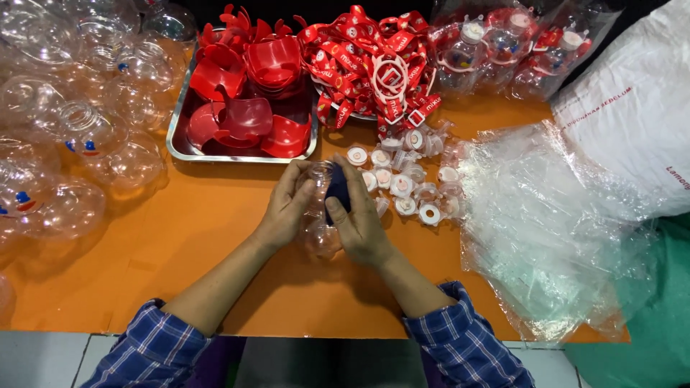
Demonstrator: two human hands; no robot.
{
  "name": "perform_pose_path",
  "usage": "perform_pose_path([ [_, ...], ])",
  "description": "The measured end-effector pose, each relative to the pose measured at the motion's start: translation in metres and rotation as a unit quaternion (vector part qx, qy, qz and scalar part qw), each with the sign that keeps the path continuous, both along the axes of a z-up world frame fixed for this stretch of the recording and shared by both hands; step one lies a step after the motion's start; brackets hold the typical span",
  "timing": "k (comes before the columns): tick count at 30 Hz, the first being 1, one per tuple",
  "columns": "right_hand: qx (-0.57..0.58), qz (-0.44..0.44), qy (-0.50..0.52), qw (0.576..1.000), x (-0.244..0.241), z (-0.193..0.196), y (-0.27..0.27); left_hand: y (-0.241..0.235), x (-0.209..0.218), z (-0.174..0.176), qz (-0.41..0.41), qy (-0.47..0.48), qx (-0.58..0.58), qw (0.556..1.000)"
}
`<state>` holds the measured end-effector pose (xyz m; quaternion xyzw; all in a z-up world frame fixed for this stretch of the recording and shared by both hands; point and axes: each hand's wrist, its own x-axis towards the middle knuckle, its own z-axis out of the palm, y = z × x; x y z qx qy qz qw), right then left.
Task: Assembling clear plastic bottles by attaching red plastic bases and handles by hand.
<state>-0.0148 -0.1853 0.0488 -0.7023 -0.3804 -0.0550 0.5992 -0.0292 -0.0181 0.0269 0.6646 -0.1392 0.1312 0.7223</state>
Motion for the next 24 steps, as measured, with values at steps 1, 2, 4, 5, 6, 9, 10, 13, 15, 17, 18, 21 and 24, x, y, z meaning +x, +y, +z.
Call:
perform_pose_path([
  [1,-0.001,0.001,-0.001,1.000,0.000,0.001,0.001,0.003,0.002,-0.001,0.001,-0.001,-0.001,1.000],
  [2,0.007,0.000,0.007,1.000,0.000,0.002,0.001,0.005,0.003,-0.001,0.013,-0.003,-0.003,1.000],
  [4,0.013,0.000,0.015,1.000,-0.001,0.003,0.000,0.007,0.006,-0.002,0.027,-0.005,-0.007,1.000],
  [5,0.015,-0.004,0.009,1.000,0.001,0.003,-0.001,0.007,0.008,-0.001,0.037,-0.004,-0.027,0.999],
  [6,0.017,-0.009,0.004,1.000,0.002,0.002,-0.001,0.008,0.010,0.001,0.046,-0.004,-0.047,0.998],
  [9,0.014,-0.018,-0.010,1.000,0.001,0.002,0.000,0.000,0.004,0.015,0.061,-0.013,-0.020,0.998],
  [10,0.014,-0.017,-0.011,1.000,0.000,0.003,0.001,0.003,0.005,0.012,0.061,-0.014,-0.020,0.998],
  [13,0.023,-0.012,-0.009,1.000,-0.003,0.003,0.002,0.009,0.002,0.010,0.037,-0.050,0.082,0.995],
  [15,0.028,0.001,-0.003,1.000,-0.004,0.005,0.002,0.007,-0.004,0.022,0.027,-0.045,0.069,0.996],
  [17,0.029,0.000,-0.001,1.000,-0.004,0.004,0.003,0.006,0.000,0.016,0.031,-0.027,0.020,0.999],
  [18,0.029,0.000,0.001,1.000,-0.005,0.003,0.002,0.005,0.001,0.013,0.036,-0.008,-0.030,0.999],
  [21,0.038,0.004,0.010,0.999,-0.004,0.001,0.001,0.008,-0.001,0.023,0.028,0.007,0.002,1.000],
  [24,0.060,0.017,0.035,0.997,-0.003,-0.003,0.002,0.004,-0.002,0.029,0.029,0.004,0.044,0.999],
])
